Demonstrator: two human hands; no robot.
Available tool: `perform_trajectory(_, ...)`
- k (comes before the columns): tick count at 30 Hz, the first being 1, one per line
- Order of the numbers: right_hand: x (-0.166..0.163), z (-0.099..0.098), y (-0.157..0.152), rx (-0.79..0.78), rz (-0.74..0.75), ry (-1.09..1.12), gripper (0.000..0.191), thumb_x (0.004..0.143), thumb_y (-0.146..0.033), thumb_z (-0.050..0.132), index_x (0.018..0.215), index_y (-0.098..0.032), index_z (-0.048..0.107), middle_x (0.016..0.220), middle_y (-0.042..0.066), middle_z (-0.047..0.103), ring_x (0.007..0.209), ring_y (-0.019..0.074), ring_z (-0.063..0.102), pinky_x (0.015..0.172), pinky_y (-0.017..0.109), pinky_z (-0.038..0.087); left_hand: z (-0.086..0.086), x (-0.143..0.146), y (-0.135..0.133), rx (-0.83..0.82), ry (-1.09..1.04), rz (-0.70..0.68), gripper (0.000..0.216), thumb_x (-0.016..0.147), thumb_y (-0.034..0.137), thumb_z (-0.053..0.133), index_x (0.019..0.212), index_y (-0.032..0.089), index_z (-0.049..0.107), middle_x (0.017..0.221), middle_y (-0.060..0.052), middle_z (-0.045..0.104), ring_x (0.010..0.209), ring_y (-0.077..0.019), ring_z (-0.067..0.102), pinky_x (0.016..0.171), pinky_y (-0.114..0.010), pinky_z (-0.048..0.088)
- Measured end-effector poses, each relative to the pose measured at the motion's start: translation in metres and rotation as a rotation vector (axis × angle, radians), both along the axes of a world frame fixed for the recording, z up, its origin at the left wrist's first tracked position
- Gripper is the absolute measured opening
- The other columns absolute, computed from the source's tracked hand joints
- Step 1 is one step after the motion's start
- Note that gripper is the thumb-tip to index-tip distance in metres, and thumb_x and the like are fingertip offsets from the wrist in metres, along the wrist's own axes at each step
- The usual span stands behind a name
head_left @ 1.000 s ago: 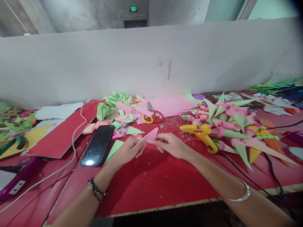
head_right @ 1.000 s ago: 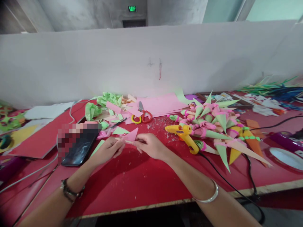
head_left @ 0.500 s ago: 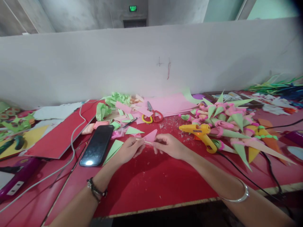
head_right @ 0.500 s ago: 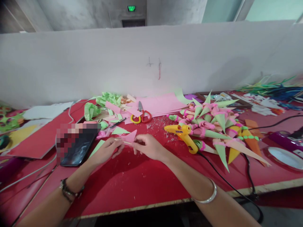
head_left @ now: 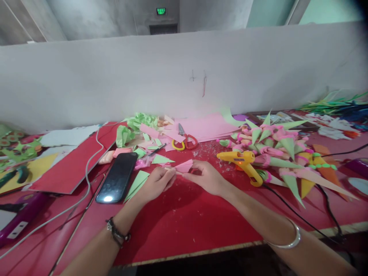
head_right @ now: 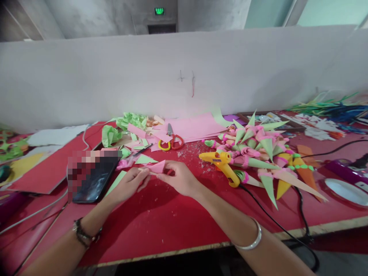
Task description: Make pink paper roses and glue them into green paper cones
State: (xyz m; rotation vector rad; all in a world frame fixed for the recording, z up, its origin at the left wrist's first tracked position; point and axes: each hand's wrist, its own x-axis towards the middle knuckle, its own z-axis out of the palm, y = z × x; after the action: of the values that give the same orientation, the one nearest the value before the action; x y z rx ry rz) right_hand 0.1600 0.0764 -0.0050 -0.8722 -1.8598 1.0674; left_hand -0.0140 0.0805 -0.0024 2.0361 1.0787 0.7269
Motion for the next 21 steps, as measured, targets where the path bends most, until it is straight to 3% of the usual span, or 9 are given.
perform_trajectory(3, 0.0002, 0.0008, -0.0019, 0.132, -0.062, -0.053, 0.023, 0.078, -0.024, 0.050, 0.096, -0.017, 0.063, 0.093, 0.006, 0.065, 0.086, 0.0173, 0.058, 0.076, 0.030, 0.044, -0.0045, 0.0028, 0.0002, 0.055, -0.017, 0.059, 0.046, 0.085, 0.037, 0.026, 0.045, 0.017, 0.035, 0.040, 0.005, 0.035, 0.040, -0.0064, 0.032, 0.043, -0.020, 0.027)
perform_trajectory(6, -0.0002, 0.0011, -0.0035, 0.163, -0.076, -0.039, 0.024, 0.079, -0.023, 0.048, 0.096, -0.018, 0.063, 0.094, 0.006, 0.064, 0.088, 0.0166, 0.058, 0.076, 0.027, 0.044, -0.0067, 0.0030, 0.0004, 0.105, -0.018, 0.120, 0.045, 0.084, 0.037, 0.028, 0.044, 0.017, 0.035, 0.038, 0.005, 0.035, 0.038, -0.0061, 0.032, 0.043, -0.020, 0.027)
perform_trajectory(12, -0.0033, 0.0033, -0.0076, 0.058, -0.055, -0.055, 0.025, 0.081, -0.026, 0.044, 0.093, -0.016, 0.063, 0.073, 0.001, 0.062, 0.064, 0.0118, 0.054, 0.058, 0.022, 0.041, -0.0044, -0.0003, -0.0009, 0.132, -0.035, 0.108, 0.049, 0.085, 0.038, 0.028, 0.042, 0.016, 0.035, 0.036, 0.004, 0.036, 0.036, -0.0051, 0.033, 0.043, -0.019, 0.027)
perform_trajectory(17, -0.0034, 0.0047, -0.0091, 0.021, -0.036, -0.066, 0.024, 0.081, -0.028, 0.043, 0.068, -0.013, 0.057, 0.058, -0.002, 0.050, 0.054, 0.0082, 0.044, 0.052, 0.020, 0.034, -0.0049, 0.0039, -0.0040, 0.079, -0.145, 0.150, 0.050, 0.086, 0.042, 0.023, 0.044, 0.017, 0.033, 0.037, 0.004, 0.034, 0.037, -0.0058, 0.033, 0.042, -0.020, 0.027)
perform_trajectory(21, -0.0020, 0.0032, -0.0087, -0.009, 0.018, -0.070, 0.028, 0.082, -0.028, 0.041, 0.060, -0.015, 0.051, 0.054, -0.003, 0.045, 0.051, 0.0070, 0.041, 0.051, 0.019, 0.033, -0.0078, 0.0042, -0.0041, 0.078, -0.163, 0.149, 0.049, 0.085, 0.042, 0.023, 0.043, 0.017, 0.029, 0.038, 0.005, 0.030, 0.037, -0.0052, 0.028, 0.040, -0.020, 0.024)
